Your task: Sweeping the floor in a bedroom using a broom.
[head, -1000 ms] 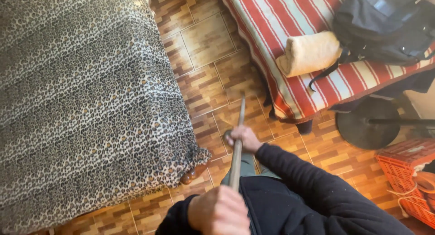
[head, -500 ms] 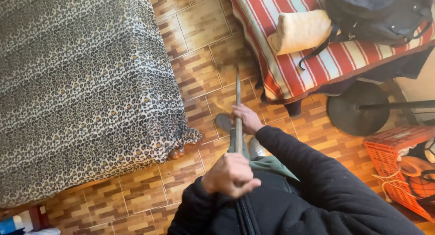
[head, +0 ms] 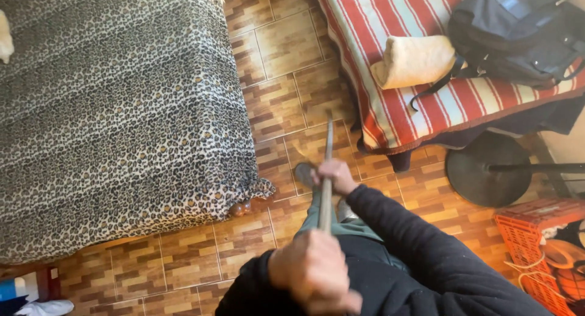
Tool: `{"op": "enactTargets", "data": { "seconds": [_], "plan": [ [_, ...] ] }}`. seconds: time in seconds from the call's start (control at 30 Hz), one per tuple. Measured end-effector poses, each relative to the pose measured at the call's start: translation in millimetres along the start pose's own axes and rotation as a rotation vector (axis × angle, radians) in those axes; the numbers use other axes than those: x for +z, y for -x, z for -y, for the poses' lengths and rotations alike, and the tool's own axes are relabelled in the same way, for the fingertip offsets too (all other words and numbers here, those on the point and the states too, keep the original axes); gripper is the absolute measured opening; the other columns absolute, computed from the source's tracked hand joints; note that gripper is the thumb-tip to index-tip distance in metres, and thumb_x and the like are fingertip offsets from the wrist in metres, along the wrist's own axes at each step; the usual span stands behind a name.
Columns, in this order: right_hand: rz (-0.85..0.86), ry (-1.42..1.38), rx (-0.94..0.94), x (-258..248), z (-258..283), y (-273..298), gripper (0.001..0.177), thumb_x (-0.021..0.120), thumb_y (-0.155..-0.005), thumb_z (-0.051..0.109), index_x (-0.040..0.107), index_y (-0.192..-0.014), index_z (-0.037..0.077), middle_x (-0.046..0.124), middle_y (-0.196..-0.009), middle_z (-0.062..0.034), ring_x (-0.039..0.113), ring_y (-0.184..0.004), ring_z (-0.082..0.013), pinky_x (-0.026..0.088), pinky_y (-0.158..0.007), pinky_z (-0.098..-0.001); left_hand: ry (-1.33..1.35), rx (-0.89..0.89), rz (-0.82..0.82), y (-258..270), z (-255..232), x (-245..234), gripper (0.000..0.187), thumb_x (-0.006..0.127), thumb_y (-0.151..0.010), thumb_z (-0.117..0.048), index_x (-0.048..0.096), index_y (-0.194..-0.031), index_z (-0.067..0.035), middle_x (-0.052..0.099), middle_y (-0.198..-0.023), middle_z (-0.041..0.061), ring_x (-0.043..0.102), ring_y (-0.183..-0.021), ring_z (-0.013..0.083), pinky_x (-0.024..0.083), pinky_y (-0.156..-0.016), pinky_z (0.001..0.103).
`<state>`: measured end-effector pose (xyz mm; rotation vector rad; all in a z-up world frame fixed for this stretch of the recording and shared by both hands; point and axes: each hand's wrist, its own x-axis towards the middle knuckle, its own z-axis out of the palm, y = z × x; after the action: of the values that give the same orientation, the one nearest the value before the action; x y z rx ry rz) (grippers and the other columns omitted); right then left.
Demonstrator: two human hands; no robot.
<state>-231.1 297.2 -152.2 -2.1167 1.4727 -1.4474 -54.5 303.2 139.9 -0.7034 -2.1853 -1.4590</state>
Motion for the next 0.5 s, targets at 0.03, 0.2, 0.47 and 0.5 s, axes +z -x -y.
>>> {"op": "enactTargets", "data": {
  "seconds": [0.03,0.2,0.47,0.5],
  "plan": [
    [-0.046,0.042,0.117,5,-25,-6,0.031,0.076,-0.085,0.011,0.058,-0.060,0.015,0.058,-0.059,-0.0049,0.060,-0.055,-0.0242,0.050,-0.054,-0.0396,-0.108,-0.104,-0.072,0,21,2,0.040,0.069,-0.096,-0.016,0.047,-0.063,-0.012,0.043,-0.058,0.000,0.049,-0.053,0.0196,0.038,-0.054,0.035],
    [0.052,0.048,0.289,-5,-111,-30,0.013,0.076,-0.084,0.016,0.068,-0.089,0.007,0.069,-0.101,-0.0135,0.067,-0.092,-0.0323,0.057,-0.079,-0.0427,-0.379,-0.433,-0.300,68,177,38,0.041,0.072,-0.097,-0.019,0.054,-0.060,-0.015,0.047,-0.057,0.000,0.046,-0.057,0.0164,0.045,-0.066,0.037],
    [0.106,0.167,0.317,-12,-52,-37,0.021,0.072,-0.087,0.028,0.065,-0.082,0.009,0.067,-0.087,-0.0109,0.066,-0.081,-0.0316,0.056,-0.074,-0.0432,-0.260,-0.367,-0.173,15,100,-26,0.046,0.072,-0.098,-0.027,0.053,-0.058,-0.017,0.048,-0.054,-0.002,0.045,-0.049,0.0145,0.040,-0.055,0.034],
    [0.107,0.167,0.319,-16,-31,-39,0.021,0.072,-0.087,0.028,0.065,-0.082,0.009,0.067,-0.087,-0.0109,0.066,-0.081,-0.0316,0.056,-0.074,-0.0432,-0.258,-0.368,-0.173,5,79,-37,0.046,0.072,-0.098,-0.027,0.053,-0.058,-0.017,0.048,-0.054,-0.002,0.045,-0.049,0.0145,0.040,-0.055,0.034]
  ]
}}
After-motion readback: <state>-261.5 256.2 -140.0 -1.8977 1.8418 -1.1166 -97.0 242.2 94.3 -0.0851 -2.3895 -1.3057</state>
